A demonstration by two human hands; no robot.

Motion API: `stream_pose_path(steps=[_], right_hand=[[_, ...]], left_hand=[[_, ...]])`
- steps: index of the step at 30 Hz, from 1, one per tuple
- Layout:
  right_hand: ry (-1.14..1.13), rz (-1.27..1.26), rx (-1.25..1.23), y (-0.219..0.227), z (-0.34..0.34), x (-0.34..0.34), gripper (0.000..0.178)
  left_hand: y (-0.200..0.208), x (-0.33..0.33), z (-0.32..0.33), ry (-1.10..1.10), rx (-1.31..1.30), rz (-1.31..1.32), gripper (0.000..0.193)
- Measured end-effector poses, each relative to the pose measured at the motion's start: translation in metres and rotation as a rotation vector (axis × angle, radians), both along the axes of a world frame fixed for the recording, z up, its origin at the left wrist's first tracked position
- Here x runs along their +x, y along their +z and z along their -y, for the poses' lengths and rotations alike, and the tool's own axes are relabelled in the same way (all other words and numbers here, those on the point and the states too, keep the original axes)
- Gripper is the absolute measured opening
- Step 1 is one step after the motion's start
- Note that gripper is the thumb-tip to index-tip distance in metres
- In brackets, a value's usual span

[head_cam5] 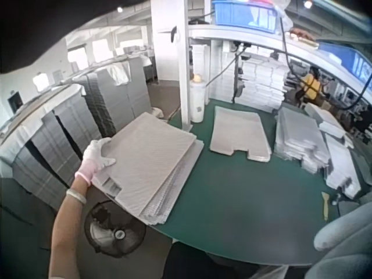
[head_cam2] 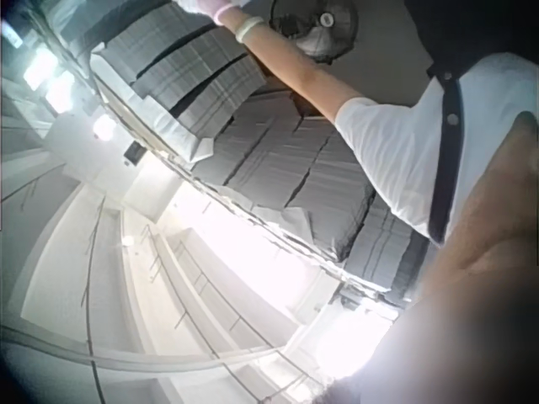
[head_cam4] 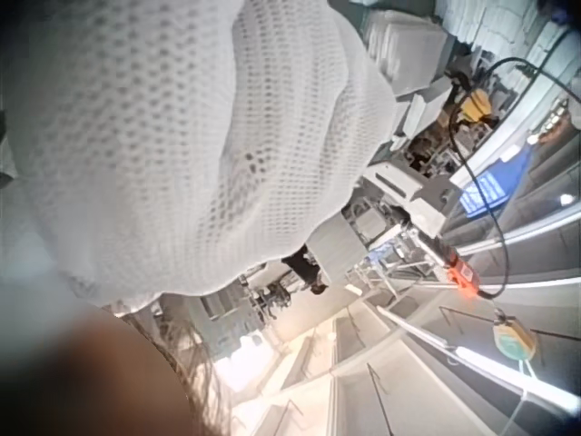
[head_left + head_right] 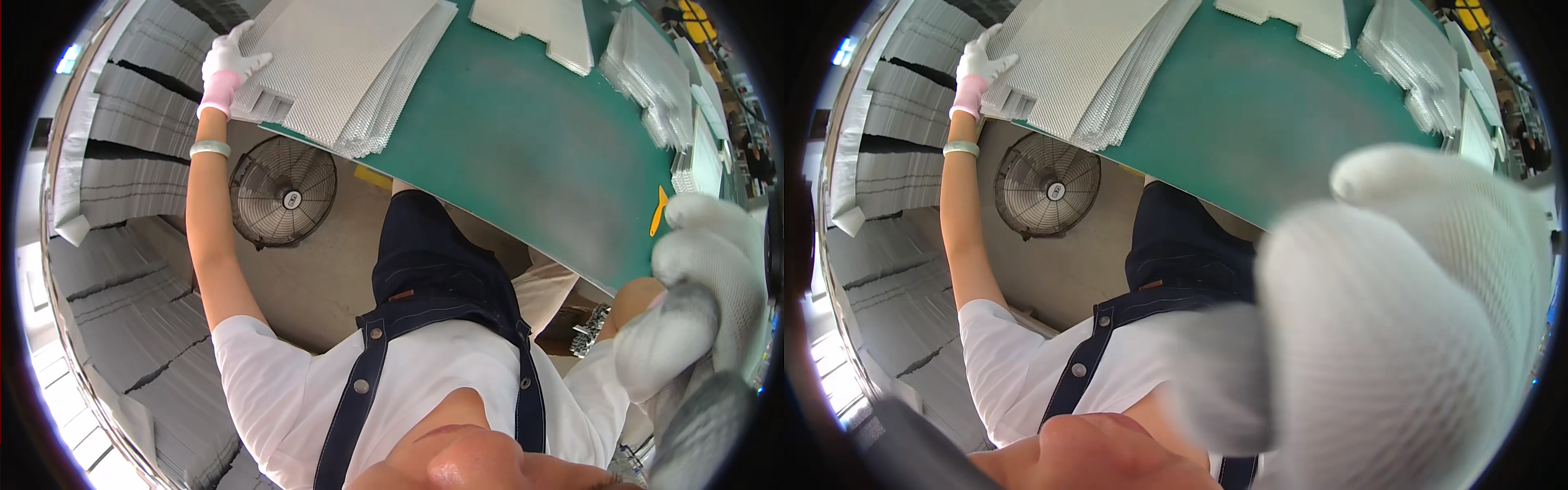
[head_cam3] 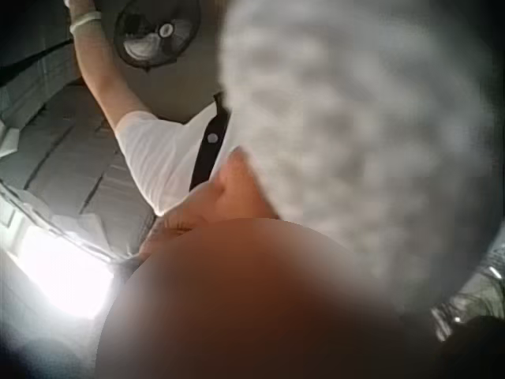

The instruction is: Assembling industrial metal mesh filters into frames using a rubber mallet and an assembly machine.

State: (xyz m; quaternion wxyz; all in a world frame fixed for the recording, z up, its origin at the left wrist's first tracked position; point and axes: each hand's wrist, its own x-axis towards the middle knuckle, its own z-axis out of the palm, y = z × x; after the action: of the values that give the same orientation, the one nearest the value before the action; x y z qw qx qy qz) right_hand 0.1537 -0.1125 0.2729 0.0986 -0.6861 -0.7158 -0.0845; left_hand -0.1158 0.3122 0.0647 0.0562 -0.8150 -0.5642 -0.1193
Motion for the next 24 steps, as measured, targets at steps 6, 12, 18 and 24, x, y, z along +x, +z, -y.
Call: stream_pose_path(steps=[6,12,18,24], right_hand=[[0.06,0.001,-0.046,0.002,-0.005,-0.002,0.023],[0.054,-0.291,0.12,-0.026,-0.027,-0.022,0.022],[0.147,-0.238,-0.015,-0.014,-0.017,0.006,0.019],[0.174,-0.629,0.454,-0.146,-0.125,0.019,0.038]], left_hand=[[0.009,-0.008,-0.009,-0.312,0.104,0.575,0.056],[0.017,-0.026,-0.002,-0.222,-0.01,0.839,0.05],[0.015,-0.026,0.007,-0.298,-0.003,1.054,0.045],[0.014,-0.015,0.016,-0.344,-0.041,1.314,0.043]])
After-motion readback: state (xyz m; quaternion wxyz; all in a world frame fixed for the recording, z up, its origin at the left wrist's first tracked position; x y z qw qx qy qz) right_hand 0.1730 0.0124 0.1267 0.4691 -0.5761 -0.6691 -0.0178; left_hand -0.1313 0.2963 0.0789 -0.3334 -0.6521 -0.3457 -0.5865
